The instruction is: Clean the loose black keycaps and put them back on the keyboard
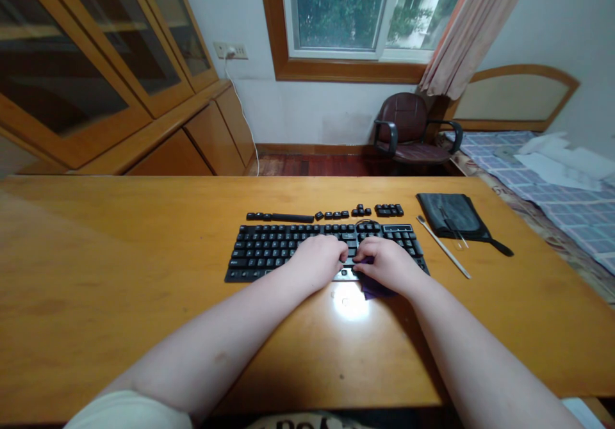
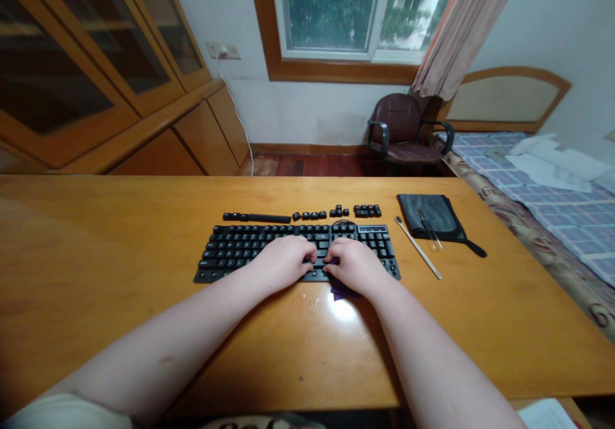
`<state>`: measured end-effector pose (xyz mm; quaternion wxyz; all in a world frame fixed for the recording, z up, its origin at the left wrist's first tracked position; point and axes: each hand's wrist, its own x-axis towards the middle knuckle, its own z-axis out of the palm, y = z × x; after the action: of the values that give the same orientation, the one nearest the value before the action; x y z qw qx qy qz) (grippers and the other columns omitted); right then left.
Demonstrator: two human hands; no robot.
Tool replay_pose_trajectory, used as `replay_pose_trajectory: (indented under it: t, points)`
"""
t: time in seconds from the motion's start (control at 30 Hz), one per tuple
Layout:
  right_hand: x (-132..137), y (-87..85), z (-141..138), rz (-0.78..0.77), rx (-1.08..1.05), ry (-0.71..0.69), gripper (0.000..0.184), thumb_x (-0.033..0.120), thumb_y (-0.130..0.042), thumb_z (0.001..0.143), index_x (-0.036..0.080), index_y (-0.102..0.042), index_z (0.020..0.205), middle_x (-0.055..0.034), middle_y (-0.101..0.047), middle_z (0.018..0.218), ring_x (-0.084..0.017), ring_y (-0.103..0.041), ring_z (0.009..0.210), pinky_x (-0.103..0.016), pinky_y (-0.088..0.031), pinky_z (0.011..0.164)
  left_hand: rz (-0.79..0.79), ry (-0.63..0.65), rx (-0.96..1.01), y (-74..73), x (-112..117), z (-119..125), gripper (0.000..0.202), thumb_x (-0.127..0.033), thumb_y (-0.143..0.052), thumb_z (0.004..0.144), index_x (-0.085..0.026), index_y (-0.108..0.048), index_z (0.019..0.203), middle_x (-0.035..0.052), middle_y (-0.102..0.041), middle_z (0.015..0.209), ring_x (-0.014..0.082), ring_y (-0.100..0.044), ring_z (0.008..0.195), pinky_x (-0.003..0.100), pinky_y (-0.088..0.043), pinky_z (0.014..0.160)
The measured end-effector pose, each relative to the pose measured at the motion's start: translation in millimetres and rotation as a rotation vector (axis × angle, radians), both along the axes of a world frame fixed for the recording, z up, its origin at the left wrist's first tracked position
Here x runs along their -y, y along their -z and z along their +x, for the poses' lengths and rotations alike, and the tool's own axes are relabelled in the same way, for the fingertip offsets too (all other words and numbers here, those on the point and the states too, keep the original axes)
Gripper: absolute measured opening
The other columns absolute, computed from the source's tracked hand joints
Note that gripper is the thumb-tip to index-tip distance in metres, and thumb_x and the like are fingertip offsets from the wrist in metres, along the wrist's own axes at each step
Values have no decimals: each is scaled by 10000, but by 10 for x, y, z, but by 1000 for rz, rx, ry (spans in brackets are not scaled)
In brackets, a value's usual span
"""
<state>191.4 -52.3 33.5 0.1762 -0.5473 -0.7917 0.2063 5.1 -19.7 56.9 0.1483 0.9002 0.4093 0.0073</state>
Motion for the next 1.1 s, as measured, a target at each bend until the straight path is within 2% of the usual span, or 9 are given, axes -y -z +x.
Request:
replay_pose_trajectory:
  t: [0.23,0.3,0.43,0.7,0.8,0.87,0.93,1.0,1.1]
  points:
    - [36,-105,4,28,137,-43,126,299,-618,784,239,-728,785,-13,-667,777,-155,-621,753,-266,-461,684,138,57,-184,-151,305,78,207,-226,-496,843,-151,-682,895,106,-672,853,258,-640,788,357,-500,660]
    - [51,-134,-4,38,201,-69,170,300,-577,811,246,-737,828,-17,-686,775,-165,-627,752,-271,-457,664,63,-5,-252,-157,433,117,291,-244,-483,855,-121,-649,1060,130,-687,814,262,-654,712,352,-503,589]
    - [79,-154,-21,46,280,-100,224,292,-525,835,246,-740,878,-27,-712,810,-173,-634,744,-277,-450,661,-74,-66,-363,-138,591,184,530,-227,-465,866,-34,-392,1354,162,-696,742,267,-665,643,333,-500,518]
    - [84,-135,-18,-19,350,-122,206,281,-536,810,262,-741,810,-15,-720,796,-175,-635,719,-268,-428,632,-133,-78,-365,-125,564,208,503,-220,-417,882,-44,-400,1353,170,-702,786,275,-673,713,349,-516,566]
    - [81,-147,-28,2,302,-117,204,280,-532,812,262,-734,813,-10,-715,797,-172,-634,737,-267,-437,667,-89,-71,-293,-156,501,176,418,-294,-434,881,-87,-559,1222,158,-696,817,273,-660,752,366,-514,628]
    - [68,-159,-18,49,243,-26,230,303,-503,837,255,-728,833,-18,-710,815,-174,-635,759,-270,-448,692,8,-22,-182,-149,405,136,398,-423,-488,846,-129,-638,1070,150,-680,928,289,-630,885,402,-496,755]
    - [39,-168,28,124,207,185,274,347,-470,861,235,-719,889,-48,-704,862,-191,-636,797,-286,-458,719,136,45,-78,-92,271,83,575,-564,-590,729,-146,-596,1123,166,-587,1187,329,-508,1130,454,-398,945]
    - [-3,-165,115,186,222,451,327,393,-460,863,198,-698,974,-97,-694,928,-227,-634,852,-321,-461,760,205,86,-55,13,127,29,941,-654,-672,570,-157,-418,1328,194,-313,1451,380,-247,1335,529,-197,1073]
    - [-72,-142,286,170,319,737,468,460,-448,854,111,-636,1101,-187,-673,991,-286,-634,909,-370,-456,783,168,103,-96,187,-35,-33,1207,-701,-694,460,-237,-169,1443,178,-67,1533,414,-40,1383,604,-32,1070]
